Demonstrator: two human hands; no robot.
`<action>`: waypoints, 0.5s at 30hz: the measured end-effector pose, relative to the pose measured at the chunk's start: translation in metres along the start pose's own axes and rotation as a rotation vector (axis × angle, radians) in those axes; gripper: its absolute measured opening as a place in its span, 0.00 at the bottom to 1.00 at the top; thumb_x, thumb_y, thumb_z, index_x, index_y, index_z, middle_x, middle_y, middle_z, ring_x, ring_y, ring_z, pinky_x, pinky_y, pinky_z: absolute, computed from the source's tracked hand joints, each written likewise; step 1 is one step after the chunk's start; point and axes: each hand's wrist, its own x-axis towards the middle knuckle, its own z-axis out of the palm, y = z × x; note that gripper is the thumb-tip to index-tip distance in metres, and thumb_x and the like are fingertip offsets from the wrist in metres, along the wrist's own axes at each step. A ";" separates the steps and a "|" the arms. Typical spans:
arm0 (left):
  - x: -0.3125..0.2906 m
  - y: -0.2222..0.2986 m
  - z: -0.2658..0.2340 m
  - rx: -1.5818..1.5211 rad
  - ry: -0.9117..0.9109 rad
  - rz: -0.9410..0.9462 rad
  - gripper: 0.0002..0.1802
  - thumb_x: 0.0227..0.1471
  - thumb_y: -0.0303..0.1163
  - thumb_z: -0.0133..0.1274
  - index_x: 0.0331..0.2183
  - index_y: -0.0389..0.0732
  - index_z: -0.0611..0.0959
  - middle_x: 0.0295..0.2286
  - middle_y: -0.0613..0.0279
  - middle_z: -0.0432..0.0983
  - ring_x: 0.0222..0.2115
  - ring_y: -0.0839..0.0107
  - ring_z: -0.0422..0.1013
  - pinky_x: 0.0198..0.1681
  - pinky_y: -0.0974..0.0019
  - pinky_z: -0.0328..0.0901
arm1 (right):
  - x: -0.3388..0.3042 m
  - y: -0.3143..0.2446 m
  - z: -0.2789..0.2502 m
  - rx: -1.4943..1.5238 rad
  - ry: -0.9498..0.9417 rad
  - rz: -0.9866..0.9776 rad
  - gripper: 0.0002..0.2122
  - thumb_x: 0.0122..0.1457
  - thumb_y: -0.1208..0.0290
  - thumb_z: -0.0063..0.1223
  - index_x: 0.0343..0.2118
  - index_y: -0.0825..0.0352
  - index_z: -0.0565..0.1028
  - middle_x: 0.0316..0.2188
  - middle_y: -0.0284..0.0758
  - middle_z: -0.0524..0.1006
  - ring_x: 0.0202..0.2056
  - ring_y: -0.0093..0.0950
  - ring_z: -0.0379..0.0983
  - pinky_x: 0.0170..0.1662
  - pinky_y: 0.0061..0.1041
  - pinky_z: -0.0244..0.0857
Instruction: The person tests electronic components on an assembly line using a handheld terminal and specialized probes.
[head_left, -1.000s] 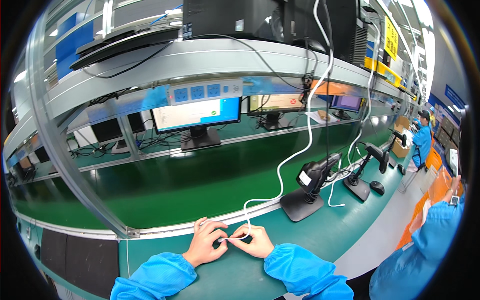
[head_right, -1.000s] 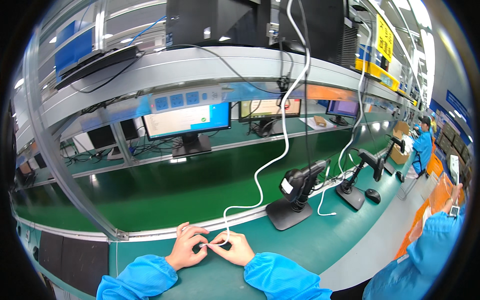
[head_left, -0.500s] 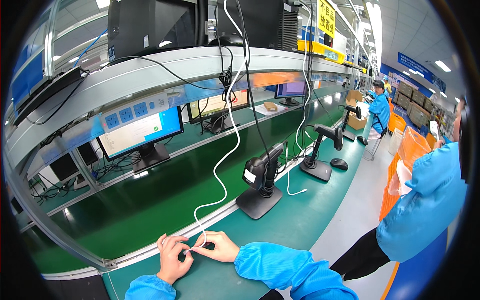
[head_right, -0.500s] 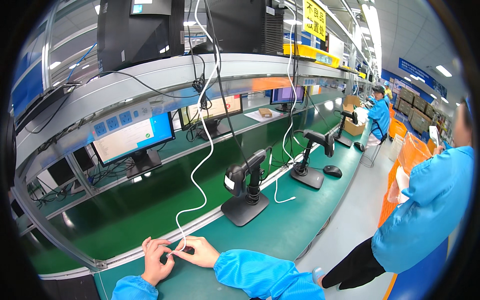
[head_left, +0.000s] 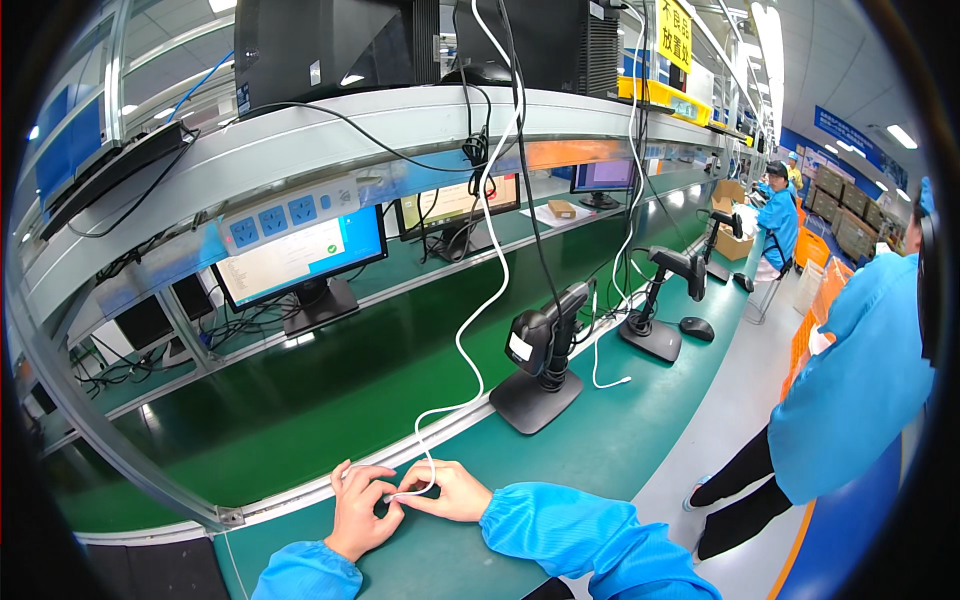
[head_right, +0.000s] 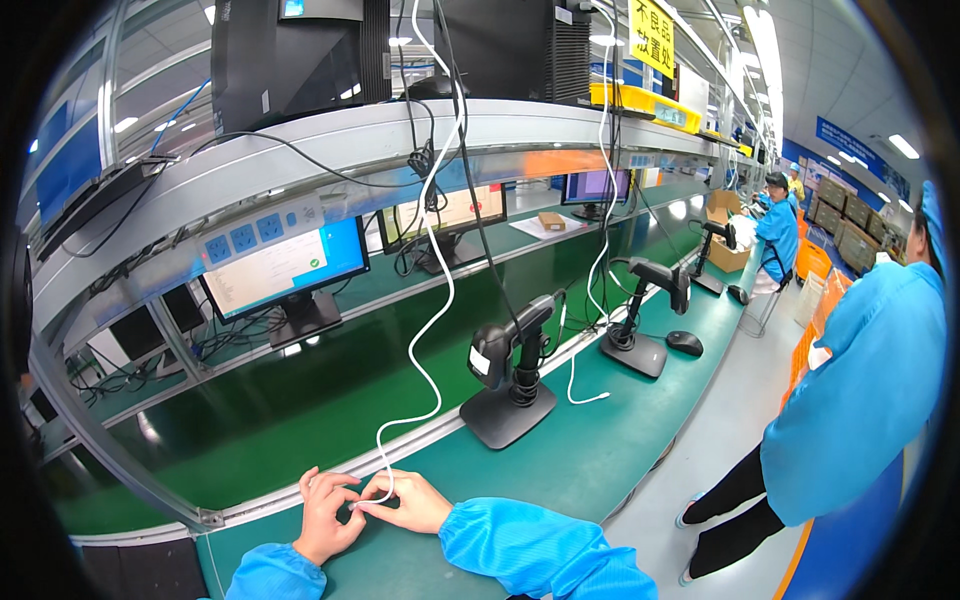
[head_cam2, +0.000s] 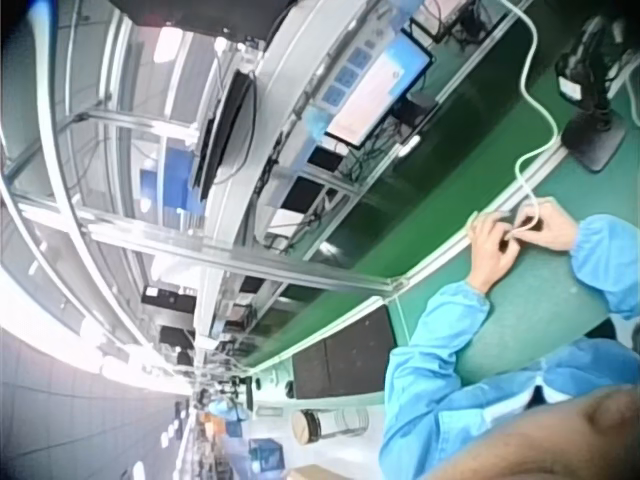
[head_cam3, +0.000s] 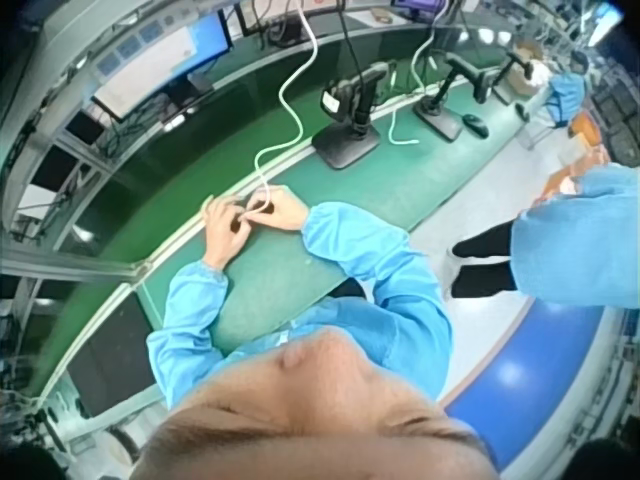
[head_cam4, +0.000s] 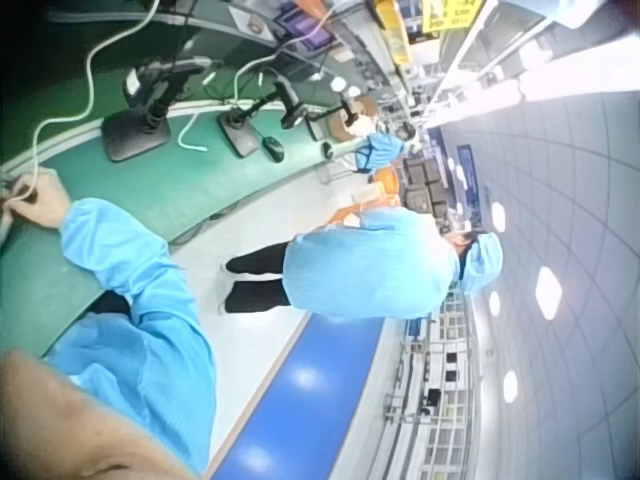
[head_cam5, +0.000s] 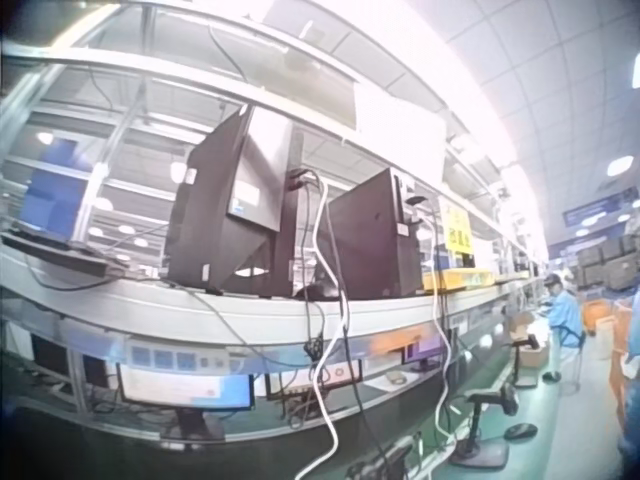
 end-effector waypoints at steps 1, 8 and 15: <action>-0.001 0.000 0.000 0.005 -0.004 0.006 0.10 0.41 0.28 0.64 0.31 0.45 0.82 0.42 0.65 0.79 0.46 0.62 0.74 0.65 0.40 0.49 | 0.000 0.001 0.000 0.003 -0.002 0.000 0.07 0.61 0.71 0.66 0.37 0.67 0.82 0.34 0.35 0.82 0.37 0.31 0.79 0.40 0.30 0.72; 0.000 -0.001 0.002 0.018 -0.001 0.008 0.10 0.41 0.29 0.65 0.31 0.46 0.83 0.42 0.66 0.79 0.46 0.62 0.75 0.66 0.40 0.48 | -0.001 0.002 0.001 0.017 0.022 -0.016 0.05 0.61 0.71 0.66 0.36 0.67 0.83 0.33 0.35 0.82 0.36 0.33 0.79 0.39 0.32 0.72; 0.001 0.001 0.000 0.006 0.007 -0.014 0.11 0.42 0.29 0.65 0.32 0.47 0.83 0.43 0.66 0.79 0.46 0.62 0.75 0.66 0.40 0.48 | -0.001 0.003 0.002 0.033 0.069 0.026 0.05 0.62 0.71 0.65 0.36 0.66 0.84 0.32 0.32 0.83 0.34 0.26 0.79 0.34 0.26 0.71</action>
